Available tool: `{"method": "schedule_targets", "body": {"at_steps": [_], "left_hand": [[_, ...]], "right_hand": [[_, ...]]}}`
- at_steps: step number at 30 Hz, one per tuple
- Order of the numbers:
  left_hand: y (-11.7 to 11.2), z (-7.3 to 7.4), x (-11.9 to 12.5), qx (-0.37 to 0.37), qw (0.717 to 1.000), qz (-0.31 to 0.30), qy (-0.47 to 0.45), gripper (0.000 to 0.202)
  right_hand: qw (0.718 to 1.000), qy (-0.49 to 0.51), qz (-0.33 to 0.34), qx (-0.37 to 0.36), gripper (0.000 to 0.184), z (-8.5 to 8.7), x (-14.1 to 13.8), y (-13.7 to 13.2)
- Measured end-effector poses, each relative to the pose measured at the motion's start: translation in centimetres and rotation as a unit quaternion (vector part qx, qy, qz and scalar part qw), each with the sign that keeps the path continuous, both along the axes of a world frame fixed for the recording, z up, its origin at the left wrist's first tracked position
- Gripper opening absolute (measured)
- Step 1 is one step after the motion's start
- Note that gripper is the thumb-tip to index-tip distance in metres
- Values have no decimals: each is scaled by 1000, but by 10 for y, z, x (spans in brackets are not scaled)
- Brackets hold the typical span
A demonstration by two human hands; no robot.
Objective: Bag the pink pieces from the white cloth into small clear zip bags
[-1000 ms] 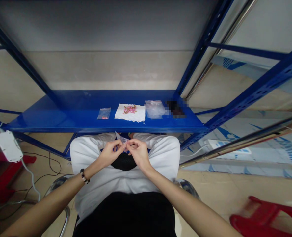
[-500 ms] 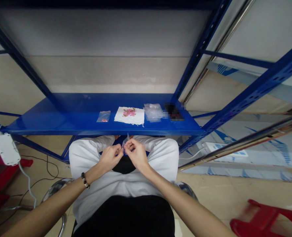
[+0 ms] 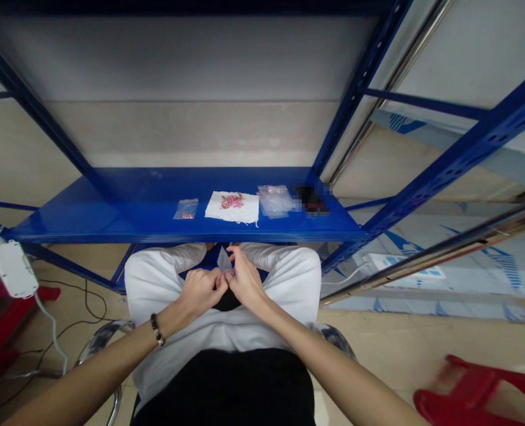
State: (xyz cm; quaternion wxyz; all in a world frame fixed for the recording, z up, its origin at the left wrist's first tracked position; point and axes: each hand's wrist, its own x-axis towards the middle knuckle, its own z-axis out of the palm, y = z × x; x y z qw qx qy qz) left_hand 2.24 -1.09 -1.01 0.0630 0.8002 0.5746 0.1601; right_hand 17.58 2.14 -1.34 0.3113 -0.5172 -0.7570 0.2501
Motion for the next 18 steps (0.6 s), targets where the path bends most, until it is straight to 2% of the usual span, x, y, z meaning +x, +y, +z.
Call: {"method": "schedule_targets", "body": {"at_steps": [5, 9, 10, 14, 16, 18], "left_hand": [[-6, -2, 6, 11, 1000, -4, 28, 22], [-2, 7, -1, 56, 995, -78, -35, 20], [2, 10, -5, 74, 990, -107, -58, 24], [16, 14, -17, 99, 965, -217, -105, 69], [21, 11, -18, 98, 962, -232, -100, 75], [22, 6, -15, 100, 962, -236, -94, 72]], "right_hand": [[999, -6, -28, -18, 58, -7, 6, 9], [997, 59, -4, -53, 58, -6, 7, 11], [995, 71, 5, -64, 56, -4, 7, 11], [991, 80, 39, -99, 43, 0, 8, 13], [990, 93, 47, -89, 40, 1, 7, 13], [988, 127, 57, -71, 37, -1, 5, 14]]}}
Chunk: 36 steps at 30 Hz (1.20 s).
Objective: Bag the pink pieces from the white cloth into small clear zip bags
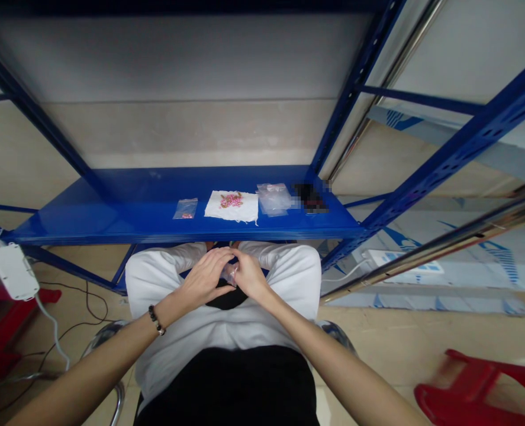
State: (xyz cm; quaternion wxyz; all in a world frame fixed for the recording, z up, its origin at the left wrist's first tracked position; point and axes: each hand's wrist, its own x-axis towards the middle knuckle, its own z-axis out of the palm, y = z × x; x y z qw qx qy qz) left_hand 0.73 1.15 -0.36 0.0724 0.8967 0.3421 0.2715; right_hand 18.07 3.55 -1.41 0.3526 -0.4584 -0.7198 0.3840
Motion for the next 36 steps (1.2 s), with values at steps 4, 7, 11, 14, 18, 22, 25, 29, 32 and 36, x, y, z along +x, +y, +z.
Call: {"method": "schedule_targets", "body": {"at_steps": [4, 7, 11, 14, 18, 22, 25, 29, 32, 36], "left_hand": [[1, -5, 3, -1, 1000, 9, 21, 55], [2, -5, 1, -17, 998, 36, 43, 45], [5, -5, -3, -60, 995, 83, 20, 49], [7, -4, -3, -101, 988, 101, -63, 54], [8, 0, -4, -155, 965, 113, -178, 54], [8, 1, -7, -187, 956, 102, -200, 57], [10, -1, -8, -176, 963, 96, -180, 56], [12, -3, -6, -147, 972, 107, -151, 52], [11, -1, -5, -149, 969, 123, -152, 54], [7, 4, -4, -154, 960, 162, -169, 39]], "right_hand": [[989, 103, 39, -100, 37, -7, -4, 2], [959, 165, 45, -226, 53, -10, -4, 2], [949, 192, 29, -250, 55, -3, -3, -1], [977, 188, -24, -101, 32, 11, -4, -6], [992, 90, -2, 87, 15, 27, -3, -11], [989, 41, 56, 132, 17, 31, -1, -13], [985, 35, 82, 148, 9, 30, -1, -12], [984, 39, 99, 140, 10, 32, 0, -10], [985, 17, 88, 149, 11, 33, 1, -11], [979, -32, 63, 192, 11, 31, 0, -15]]}}
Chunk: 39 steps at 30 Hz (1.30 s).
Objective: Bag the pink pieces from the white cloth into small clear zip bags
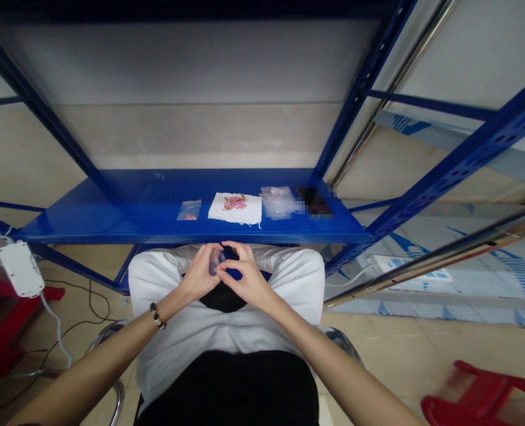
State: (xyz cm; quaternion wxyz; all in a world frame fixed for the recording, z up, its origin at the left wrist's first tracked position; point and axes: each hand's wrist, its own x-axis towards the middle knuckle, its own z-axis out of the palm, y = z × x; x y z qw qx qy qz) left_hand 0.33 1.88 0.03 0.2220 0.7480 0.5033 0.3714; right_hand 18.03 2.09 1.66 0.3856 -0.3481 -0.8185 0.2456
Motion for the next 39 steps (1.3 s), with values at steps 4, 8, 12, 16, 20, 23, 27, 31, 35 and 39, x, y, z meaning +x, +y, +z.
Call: {"method": "schedule_targets", "body": {"at_steps": [4, 8, 12, 16, 20, 23, 27, 31, 35, 39], "left_hand": [[1, 2, -1, 11, 1000, 4, 19, 22], [1, 2, 1, 26, 999, -17, 16, 21], [0, 1, 4, 8, 1000, -14, -21, 16], [5, -1, 5, -60, 987, -18, -148, 8], [11, -1, 2, -143, 953, -53, -260, 14], [12, 1, 2, -198, 927, -70, -310, 24], [12, 2, 2, -237, 909, -62, -338, 33], [15, -3, 1, -250, 890, -72, -374, 42], [17, -9, 0, -265, 868, -70, -414, 45], [16, -8, 0, -262, 867, -60, -420, 37]], "right_hand": [[999, -38, 0, 14, 19, -3, -1, 0], [999, -47, -10, -8, 24, -4, -2, 0], [999, -17, -25, -19, 20, 0, -1, -4], [993, 51, -102, 8, 20, 11, 7, 15], [977, 30, -198, 76, 16, 21, 23, 81], [973, -89, -196, 82, 16, 26, 32, 138], [957, -193, -206, 68, 15, 26, 31, 185], [945, -213, -241, 57, 15, 22, 26, 196], [939, -224, -252, 68, 18, 21, 22, 188], [935, -244, -247, 72, 18, 26, 18, 180]]}}
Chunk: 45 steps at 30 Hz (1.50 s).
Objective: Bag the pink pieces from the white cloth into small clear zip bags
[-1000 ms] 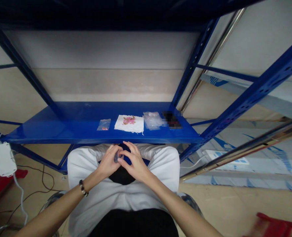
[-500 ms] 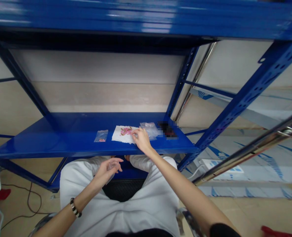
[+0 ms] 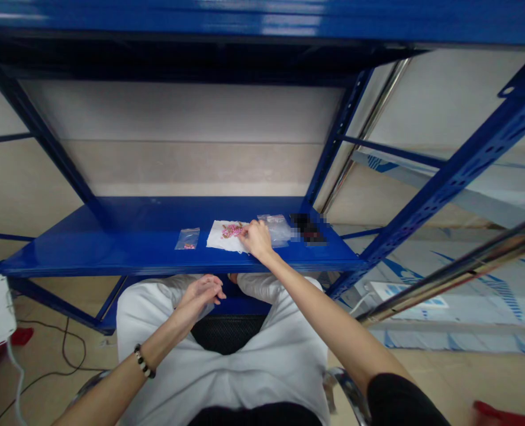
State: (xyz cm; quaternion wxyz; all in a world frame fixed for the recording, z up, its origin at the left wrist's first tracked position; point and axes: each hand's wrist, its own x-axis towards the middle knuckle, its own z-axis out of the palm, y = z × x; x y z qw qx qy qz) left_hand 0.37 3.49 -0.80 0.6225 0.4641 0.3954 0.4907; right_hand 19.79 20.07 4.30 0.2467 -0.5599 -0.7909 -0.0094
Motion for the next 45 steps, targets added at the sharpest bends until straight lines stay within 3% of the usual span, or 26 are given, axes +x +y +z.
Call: {"method": "schedule_targets", "body": {"at_steps": [6, 11, 14, 19, 23, 27, 34, 38, 41, 45], "left_hand": [[-1, 6, 1, -25, 999, 23, -23, 36], [-5, 13, 0, -31, 999, -16, -25, 32], [-7, 13, 1, -26, 999, -43, -19, 35], [-6, 7, 3, -10, 998, -61, 34, 30], [-6, 2, 6, 12, 995, -80, 58, 28], [-7, -1, 10, 21, 995, -96, 16, 45], [-12, 9, 6, -34, 986, -164, -16, 27], [-16, 11, 7, -58, 982, -165, -77, 25], [-17, 9, 9, -74, 982, -146, -92, 23], [-9, 14, 3, -40, 989, -120, -72, 25]], "right_hand": [[998, 57, 10, -13, 15, 4, 4, 1], [984, 170, 50, -1, 17, 10, 19, -12], [973, 222, 66, -20, 20, 13, 20, -36], [928, 323, 141, -122, 21, 8, 0, -95], [904, 334, 206, -172, 20, -2, -18, -132], [897, 320, 250, -177, 18, -9, -24, -145], [892, 326, 259, -178, 22, -8, -22, -146], [887, 359, 235, -170, 27, 0, -20, -139], [899, 359, 198, -151, 25, 5, -12, -116], [927, 336, 145, -75, 25, 9, 1, -58]]}}
